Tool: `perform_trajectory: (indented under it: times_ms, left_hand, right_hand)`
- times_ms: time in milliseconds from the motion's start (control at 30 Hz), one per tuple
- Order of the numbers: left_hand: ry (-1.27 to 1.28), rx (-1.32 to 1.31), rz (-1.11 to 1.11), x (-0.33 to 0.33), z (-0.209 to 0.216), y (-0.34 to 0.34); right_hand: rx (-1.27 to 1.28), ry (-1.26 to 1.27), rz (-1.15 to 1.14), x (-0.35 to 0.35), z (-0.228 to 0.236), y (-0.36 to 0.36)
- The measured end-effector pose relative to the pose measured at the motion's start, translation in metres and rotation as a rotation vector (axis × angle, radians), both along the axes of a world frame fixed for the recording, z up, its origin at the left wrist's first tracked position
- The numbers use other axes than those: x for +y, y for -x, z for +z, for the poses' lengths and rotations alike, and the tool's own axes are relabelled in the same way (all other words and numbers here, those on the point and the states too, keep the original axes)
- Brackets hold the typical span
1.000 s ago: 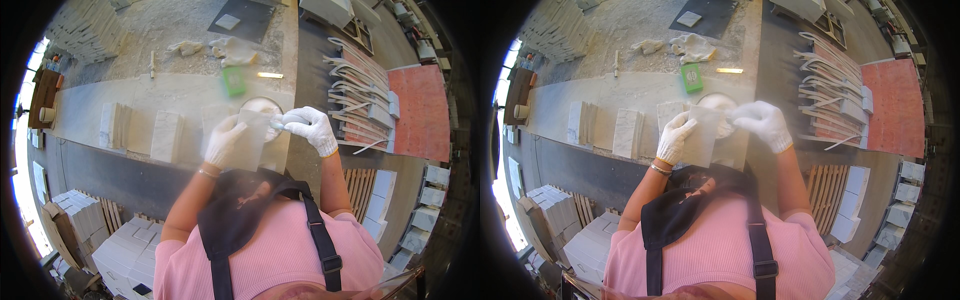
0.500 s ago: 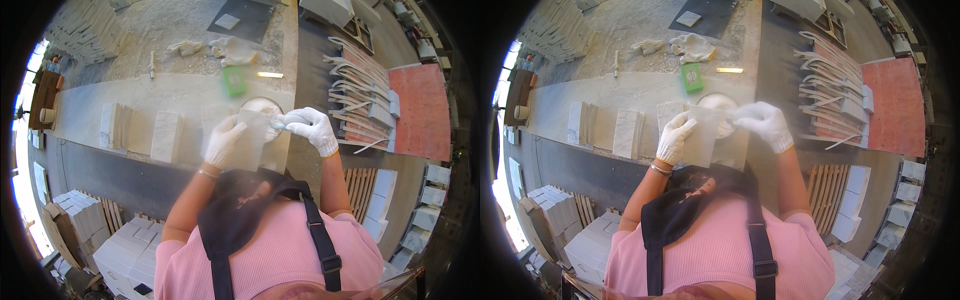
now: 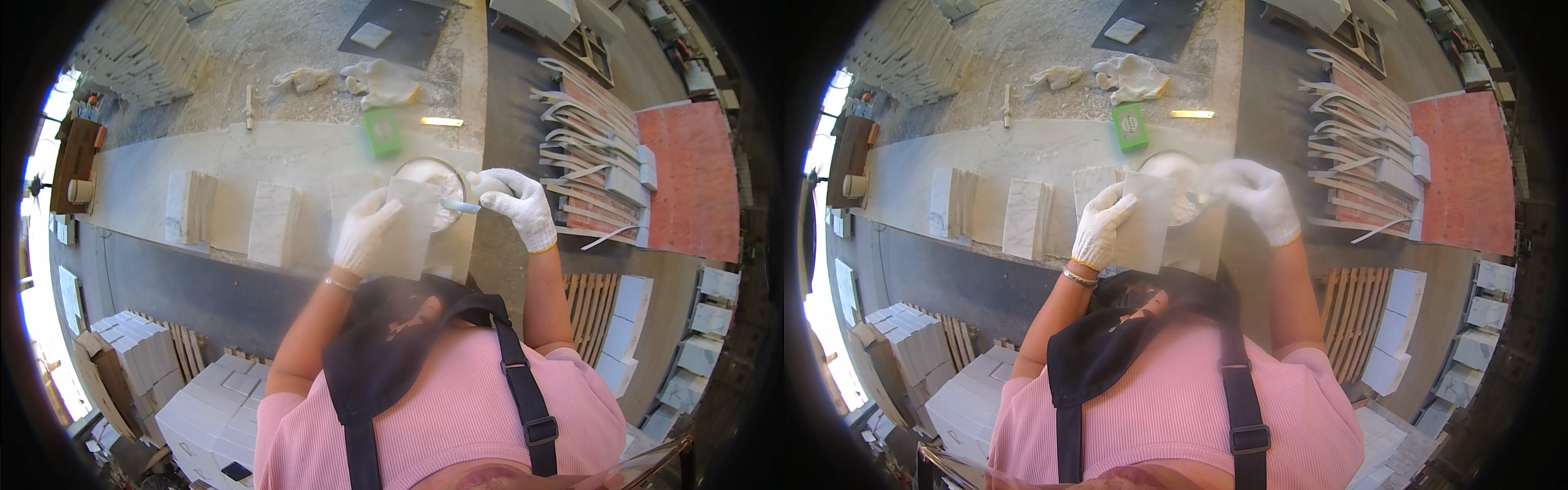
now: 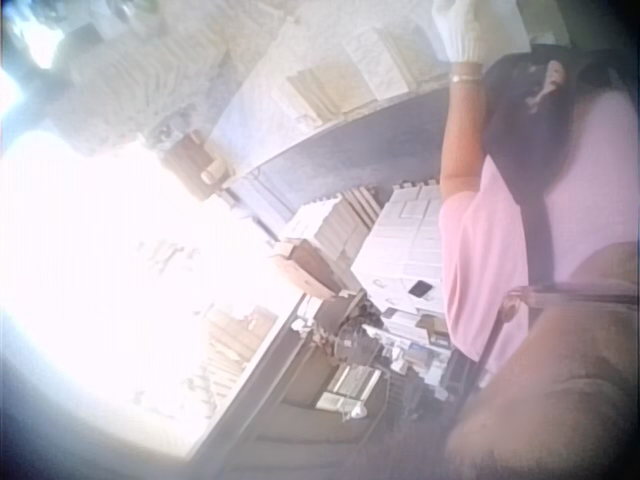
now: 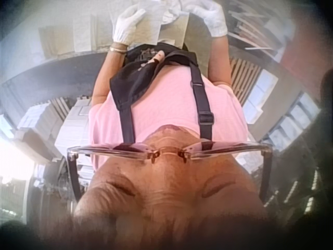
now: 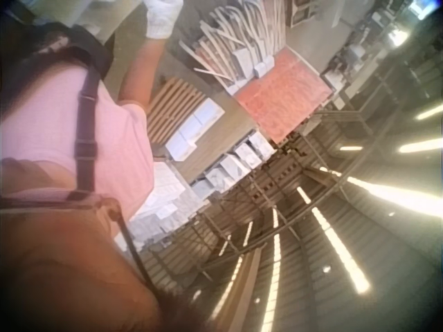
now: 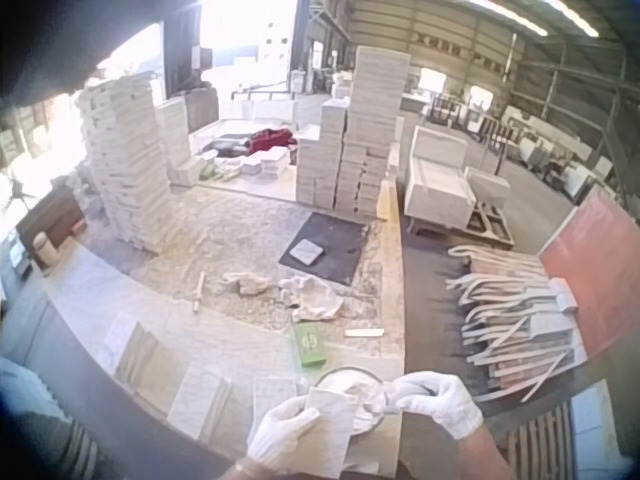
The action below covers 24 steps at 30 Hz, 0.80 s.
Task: The person applies a white paste to rectangular tiles using a small metal spatula and a green plastic scraper. They spread the paste evenly on each tile, then stack the treated tiles on a nearby pile.
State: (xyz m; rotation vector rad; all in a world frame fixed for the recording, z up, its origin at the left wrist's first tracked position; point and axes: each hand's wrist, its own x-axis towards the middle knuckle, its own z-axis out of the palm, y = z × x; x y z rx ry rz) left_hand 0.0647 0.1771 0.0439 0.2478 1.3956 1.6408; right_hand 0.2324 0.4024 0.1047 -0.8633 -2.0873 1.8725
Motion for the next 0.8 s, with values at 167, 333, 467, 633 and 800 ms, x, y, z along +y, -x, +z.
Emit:
perform_trajectory:
  times_ms: [167, 333, 467, 633, 800]
  left_hand:
    - [-0.017, -0.062, 0.030, 0.001, -0.003, 0.001]
    - [-0.015, -0.060, 0.023, 0.002, -0.008, 0.004]
    - [0.049, -0.011, 0.024, 0.000, -0.003, 0.009]
    - [0.166, 0.202, -0.038, 0.003, 0.017, 0.020]
    - [0.302, 0.557, -0.126, 0.013, 0.043, 0.025]
  right_hand:
    - [0.118, 0.100, -0.195, 0.028, -0.045, 0.004]
    - [0.043, -0.032, -0.269, 0.049, -0.091, 0.026]
    - [-0.057, -0.034, -0.231, 0.051, -0.111, 0.038]
    - [-0.254, -0.127, -0.154, 0.047, -0.125, 0.047]
    - [-0.175, -0.276, -0.253, 0.042, -0.115, 0.026]
